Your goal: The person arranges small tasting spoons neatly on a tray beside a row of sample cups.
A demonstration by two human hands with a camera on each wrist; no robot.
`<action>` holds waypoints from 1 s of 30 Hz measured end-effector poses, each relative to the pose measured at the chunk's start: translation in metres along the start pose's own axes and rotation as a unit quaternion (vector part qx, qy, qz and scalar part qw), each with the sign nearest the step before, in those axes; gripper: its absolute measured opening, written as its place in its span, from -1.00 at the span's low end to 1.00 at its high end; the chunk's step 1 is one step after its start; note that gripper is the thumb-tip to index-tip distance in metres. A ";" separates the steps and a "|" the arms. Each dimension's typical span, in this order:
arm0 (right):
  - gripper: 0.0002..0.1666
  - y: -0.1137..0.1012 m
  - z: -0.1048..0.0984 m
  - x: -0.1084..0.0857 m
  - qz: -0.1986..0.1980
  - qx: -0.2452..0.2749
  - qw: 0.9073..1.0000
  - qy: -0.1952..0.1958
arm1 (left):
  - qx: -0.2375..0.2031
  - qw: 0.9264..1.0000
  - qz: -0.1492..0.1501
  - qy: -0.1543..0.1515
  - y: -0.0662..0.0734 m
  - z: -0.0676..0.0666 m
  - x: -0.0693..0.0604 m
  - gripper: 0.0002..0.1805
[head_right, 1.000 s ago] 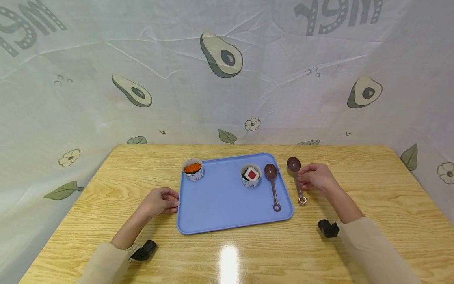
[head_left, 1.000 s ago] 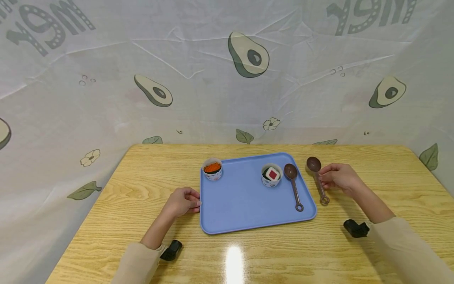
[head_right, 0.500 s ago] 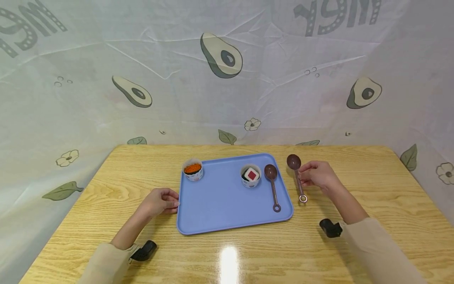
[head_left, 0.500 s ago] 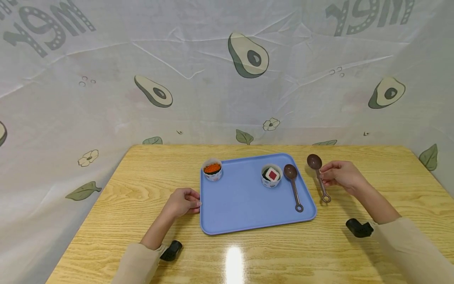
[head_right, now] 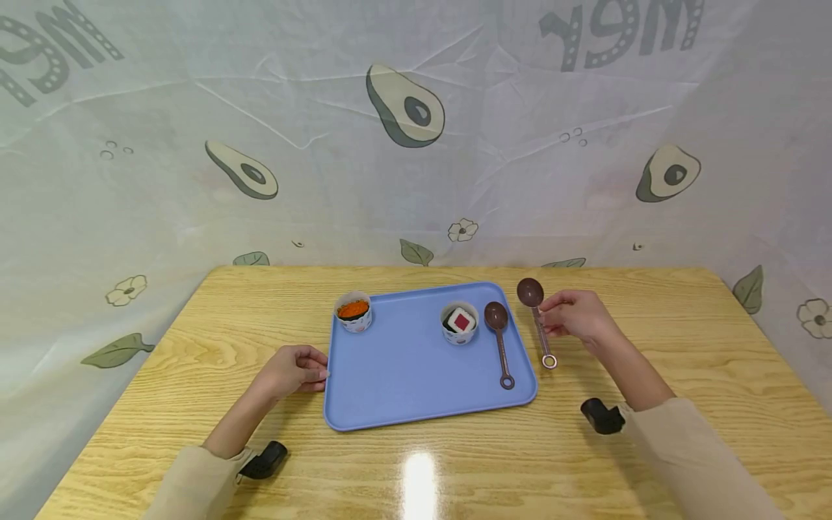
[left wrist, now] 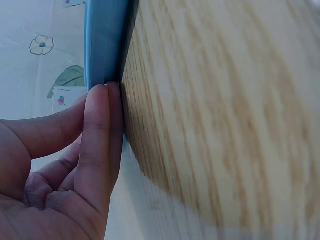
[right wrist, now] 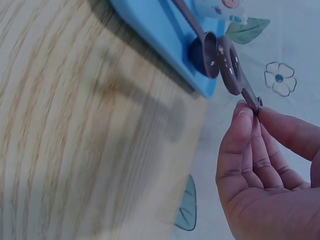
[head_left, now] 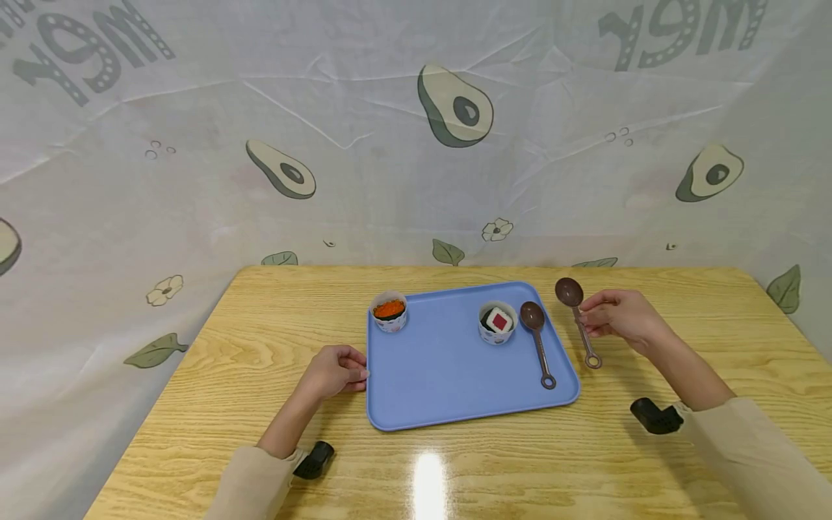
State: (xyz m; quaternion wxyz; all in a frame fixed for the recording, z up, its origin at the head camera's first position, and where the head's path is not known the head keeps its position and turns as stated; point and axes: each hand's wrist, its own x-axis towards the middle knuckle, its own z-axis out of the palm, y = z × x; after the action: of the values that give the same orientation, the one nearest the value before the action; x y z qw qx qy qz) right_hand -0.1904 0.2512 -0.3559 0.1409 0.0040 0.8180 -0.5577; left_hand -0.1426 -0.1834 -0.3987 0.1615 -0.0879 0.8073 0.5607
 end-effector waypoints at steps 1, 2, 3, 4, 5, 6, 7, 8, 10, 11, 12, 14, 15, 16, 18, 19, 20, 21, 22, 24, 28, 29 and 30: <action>-0.70 -0.002 0.001 0.000 -0.001 -0.001 1.000 -0.001 | 0.000 1.000 0.000 0.000 0.000 0.000 0.000 -0.83; -0.70 -0.003 0.002 -0.001 -0.001 -0.001 1.000 -0.003 | -0.001 1.000 0.000 0.000 0.000 0.000 0.000 -0.83; -0.70 -0.005 0.002 -0.001 -0.003 -0.002 1.000 -0.005 | -0.001 1.000 0.000 0.000 0.000 0.000 0.000 -0.83; -0.70 -0.006 0.003 -0.001 -0.004 -0.003 1.000 -0.007 | -0.001 1.000 0.000 0.000 0.000 0.000 0.000 -0.83; -0.69 -0.007 0.003 -0.002 -0.004 -0.003 1.000 -0.007 | 0.000 1.000 0.001 0.000 0.000 0.000 0.000 -0.83; -0.69 -0.009 0.004 -0.002 -0.004 -0.003 1.000 -0.007 | 0.000 1.000 0.000 0.000 0.000 0.000 0.001 -0.83; -0.69 -0.010 0.004 -0.002 -0.005 -0.004 1.000 -0.006 | 0.000 1.000 0.000 0.000 0.000 0.000 0.001 -0.83; -0.70 -0.011 0.005 -0.002 -0.007 -0.005 1.000 -0.006 | 0.000 1.000 0.000 0.000 0.000 0.000 0.001 -0.83; -0.70 -0.012 0.006 -0.002 -0.009 -0.004 1.000 -0.004 | 0.000 1.000 0.000 0.000 0.000 0.000 0.001 -0.84; -0.70 -0.013 0.007 -0.002 -0.009 -0.001 1.000 -0.002 | 0.001 1.000 0.000 0.001 0.001 0.000 0.001 -0.84; -0.70 -0.013 0.007 -0.001 -0.010 0.001 1.000 -0.002 | 0.001 1.000 -0.001 0.001 0.001 0.000 0.001 -0.84; -0.70 -0.014 0.008 0.000 -0.013 0.007 1.000 -0.002 | 0.001 1.000 -0.002 0.002 0.001 0.000 0.001 -0.84; -0.69 -0.014 0.009 0.000 -0.013 0.010 1.000 -0.002 | 0.000 1.000 -0.003 0.002 0.001 0.001 0.001 -0.83; -0.69 -0.015 0.010 0.000 -0.013 0.013 1.000 -0.002 | -0.001 1.000 -0.004 0.003 0.001 0.001 0.001 -0.84; -0.70 -0.016 0.011 0.000 -0.015 0.016 1.000 -0.002 | -0.001 1.000 -0.004 0.002 0.001 0.001 0.001 -0.83; -0.70 -0.017 0.012 0.000 -0.016 0.018 1.000 -0.003 | -0.003 1.000 -0.005 0.003 0.001 0.001 0.001 -0.83; -0.70 -0.017 0.013 0.000 -0.017 0.019 1.000 -0.004 | -0.003 1.000 -0.006 0.002 0.001 0.001 0.001 -0.83; -0.70 -0.018 0.014 0.000 -0.017 0.020 1.000 -0.005 | -0.004 1.000 -0.007 0.003 0.001 0.001 0.001 -0.83; -0.71 -0.019 0.014 0.000 -0.018 0.021 1.000 -0.005 | -0.004 1.000 -0.006 0.002 0.001 0.001 0.001 -0.83; -0.71 -0.020 0.017 0.000 -0.019 0.023 1.000 -0.007 | -0.002 1.000 -0.005 0.001 0.000 0.001 0.001 -0.83; -0.71 -0.024 0.021 0.001 -0.017 0.023 1.000 -0.007 | -0.001 1.000 -0.002 0.002 0.000 0.000 0.000 -0.83; -0.70 -0.025 0.022 0.002 -0.016 0.024 1.000 -0.008 | -0.001 1.000 -0.003 0.002 0.000 0.000 0.000 -0.83; -0.70 -0.025 0.024 0.002 -0.014 0.024 1.000 -0.008 | -0.001 1.000 -0.003 0.002 0.000 0.000 0.000 -0.83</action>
State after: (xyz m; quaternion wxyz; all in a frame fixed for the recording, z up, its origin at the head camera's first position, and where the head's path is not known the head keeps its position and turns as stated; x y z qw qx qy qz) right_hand -0.1911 0.2198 -0.3412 0.1389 -0.0085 0.8031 -0.5794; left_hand -0.1425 -0.1833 -0.3989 0.1617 -0.0914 0.8067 0.5611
